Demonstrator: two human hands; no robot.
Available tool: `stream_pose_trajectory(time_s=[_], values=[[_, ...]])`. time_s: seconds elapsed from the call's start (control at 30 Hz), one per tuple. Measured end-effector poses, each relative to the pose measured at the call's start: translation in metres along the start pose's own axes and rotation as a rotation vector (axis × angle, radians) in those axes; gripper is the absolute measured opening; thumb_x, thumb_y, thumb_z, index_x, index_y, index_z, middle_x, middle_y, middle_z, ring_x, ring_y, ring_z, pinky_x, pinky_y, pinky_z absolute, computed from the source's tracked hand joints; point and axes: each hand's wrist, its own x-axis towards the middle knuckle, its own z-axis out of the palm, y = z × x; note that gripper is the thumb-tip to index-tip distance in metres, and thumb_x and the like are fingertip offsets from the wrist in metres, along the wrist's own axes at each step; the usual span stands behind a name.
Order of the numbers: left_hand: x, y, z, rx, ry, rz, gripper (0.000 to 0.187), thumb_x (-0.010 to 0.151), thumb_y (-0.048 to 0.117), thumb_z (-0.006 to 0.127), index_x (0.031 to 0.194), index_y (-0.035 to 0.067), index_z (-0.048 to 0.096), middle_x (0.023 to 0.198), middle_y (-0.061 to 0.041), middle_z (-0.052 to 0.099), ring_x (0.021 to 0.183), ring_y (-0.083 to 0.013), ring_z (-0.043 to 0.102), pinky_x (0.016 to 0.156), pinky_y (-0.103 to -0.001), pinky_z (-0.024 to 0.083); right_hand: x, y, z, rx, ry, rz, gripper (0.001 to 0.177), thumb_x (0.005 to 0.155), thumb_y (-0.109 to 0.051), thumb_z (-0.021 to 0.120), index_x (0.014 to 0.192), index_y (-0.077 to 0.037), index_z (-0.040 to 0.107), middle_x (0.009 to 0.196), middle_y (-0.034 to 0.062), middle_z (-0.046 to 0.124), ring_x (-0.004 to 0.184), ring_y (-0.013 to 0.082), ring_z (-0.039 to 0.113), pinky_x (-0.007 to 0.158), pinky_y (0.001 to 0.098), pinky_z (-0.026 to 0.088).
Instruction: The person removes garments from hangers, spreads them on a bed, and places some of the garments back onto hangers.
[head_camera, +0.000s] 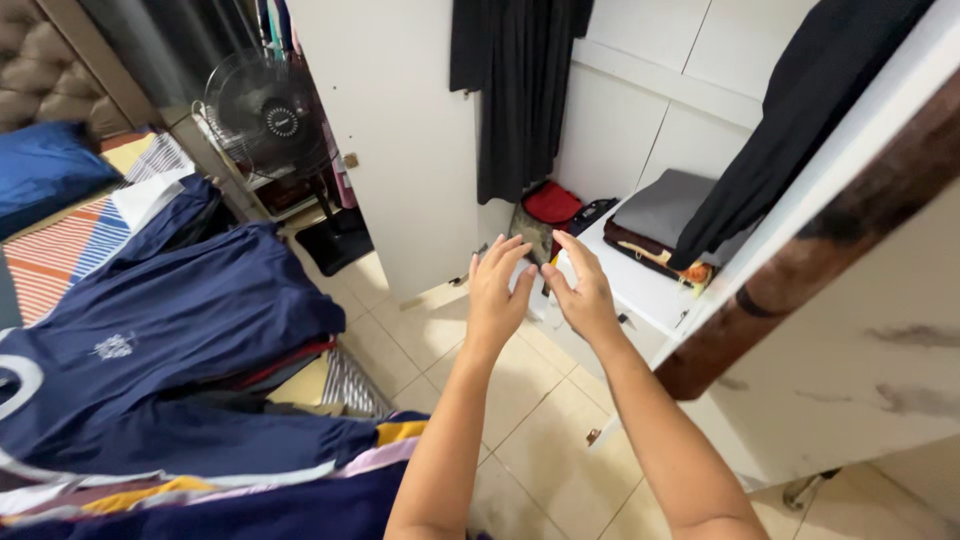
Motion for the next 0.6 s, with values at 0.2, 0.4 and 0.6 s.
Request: stream_pose_trajectory(time_s=[0.2,0.4,0.6], values=[[0.036,-0.02,0.02,-0.006,-0.004,-0.022,0.029,0.096,0.015,0.066,0.124,0.01,0.068,0.139,-0.009,0.065,0.143,-0.0334,0.05,0.117,-0.064,0.026,0.037,0.02,0.021,0.145,0.029,0.173,0.05,0.099,-0.027,0.065,0.144,-0.007,0.057,0.144,0.0161,0.06,0.129,0.0279,0.059,0.101,0.0382,0.048],[0.095,-0.061,0.042,-0.051,0.003,0.018,0.03,0.095,0.016,0.066,0.124,0.009,0.069,0.138,-0.009,0.066,0.141,-0.0333,0.051,0.117,-0.063,0.025,0.088,0.061,0.054,0.273,0.23,0.184,0.043,0.102,-0.022,0.064,0.141,-0.006,0.06,0.142,0.0128,0.064,0.126,0.021,0.061,0.098,0.0322,0.048],[0.169,-0.109,0.05,-0.134,-0.095,0.063,0.025,0.101,0.015,0.059,0.121,0.008,0.07,0.136,-0.009,0.067,0.141,-0.033,0.052,0.119,-0.059,0.028,0.159,0.104,0.074,0.107,0.465,0.226,0.037,0.101,-0.017,0.064,0.136,-0.005,0.065,0.137,0.0113,0.067,0.107,0.0177,0.062,0.094,0.03,0.05]])
